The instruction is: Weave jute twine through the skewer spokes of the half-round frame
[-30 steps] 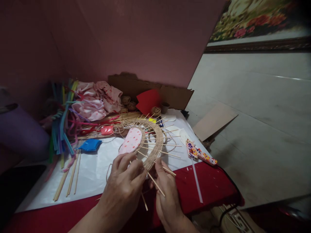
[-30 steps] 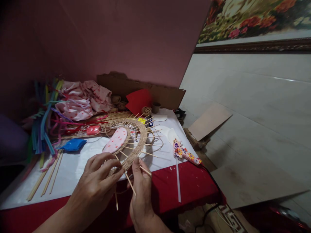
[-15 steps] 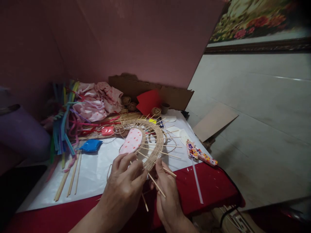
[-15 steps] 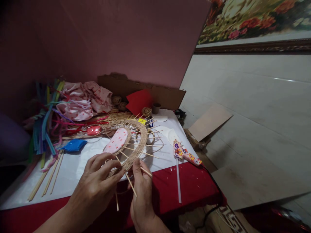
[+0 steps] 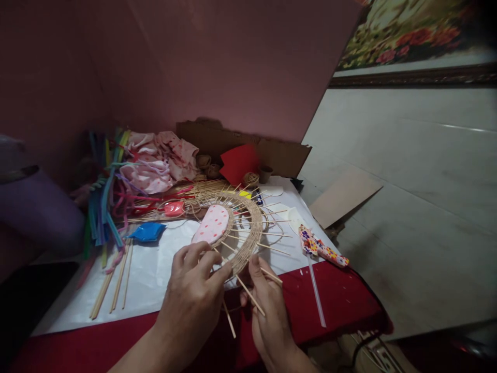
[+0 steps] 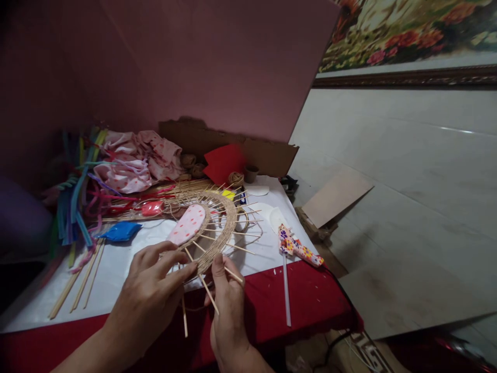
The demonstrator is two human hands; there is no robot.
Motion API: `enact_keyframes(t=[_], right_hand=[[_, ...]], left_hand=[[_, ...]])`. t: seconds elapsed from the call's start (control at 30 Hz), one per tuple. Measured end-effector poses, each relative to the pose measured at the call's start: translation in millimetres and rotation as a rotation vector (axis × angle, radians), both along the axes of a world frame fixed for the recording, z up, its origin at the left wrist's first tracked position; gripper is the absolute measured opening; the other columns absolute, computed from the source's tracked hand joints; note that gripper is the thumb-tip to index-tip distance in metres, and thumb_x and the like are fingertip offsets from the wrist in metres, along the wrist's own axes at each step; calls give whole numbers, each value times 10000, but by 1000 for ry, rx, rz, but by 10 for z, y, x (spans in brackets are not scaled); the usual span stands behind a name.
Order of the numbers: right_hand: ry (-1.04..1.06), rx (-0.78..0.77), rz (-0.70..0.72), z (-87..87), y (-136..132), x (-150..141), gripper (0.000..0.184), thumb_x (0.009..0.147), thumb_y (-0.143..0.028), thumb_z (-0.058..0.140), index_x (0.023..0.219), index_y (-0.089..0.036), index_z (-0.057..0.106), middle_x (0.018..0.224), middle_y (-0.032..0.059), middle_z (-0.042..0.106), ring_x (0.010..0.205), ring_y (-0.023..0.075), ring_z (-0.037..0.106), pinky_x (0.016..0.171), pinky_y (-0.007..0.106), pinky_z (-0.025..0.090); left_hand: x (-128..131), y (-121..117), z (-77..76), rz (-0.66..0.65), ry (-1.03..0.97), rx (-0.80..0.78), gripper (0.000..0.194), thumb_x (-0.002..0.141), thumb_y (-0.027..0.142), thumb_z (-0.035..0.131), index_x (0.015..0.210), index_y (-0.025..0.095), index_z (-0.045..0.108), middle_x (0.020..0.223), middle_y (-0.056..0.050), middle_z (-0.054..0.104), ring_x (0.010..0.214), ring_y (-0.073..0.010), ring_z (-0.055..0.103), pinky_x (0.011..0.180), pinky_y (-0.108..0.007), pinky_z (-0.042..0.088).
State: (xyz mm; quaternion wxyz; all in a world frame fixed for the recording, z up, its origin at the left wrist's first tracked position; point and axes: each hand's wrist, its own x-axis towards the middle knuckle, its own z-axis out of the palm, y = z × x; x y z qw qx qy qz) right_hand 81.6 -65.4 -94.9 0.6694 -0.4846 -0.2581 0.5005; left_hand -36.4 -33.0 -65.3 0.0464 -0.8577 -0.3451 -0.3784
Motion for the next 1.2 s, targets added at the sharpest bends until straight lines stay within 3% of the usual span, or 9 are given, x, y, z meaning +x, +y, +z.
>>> enact_keyframes(t=[0.23,1.2], right_hand=[[-7,14,7,-37,9,8,297,782,-474,575,766,-177,561,619,-45,441,464,66,328,397,189,258],[13,1,4,-95,25,11,320,767,-465,604,703,-160,532,572,-44,458,461,61,335,406,193,262]], left_hand=[[30,-23,-28,-26,31,-1,231,825,103,451,856,168,670,790,-88,640,933,-288,503,788,-482,388],[34,-10,-55,-46,59,12,211,820,113,473,891,155,668,786,-87,638,957,-299,497,822,-500,377]])
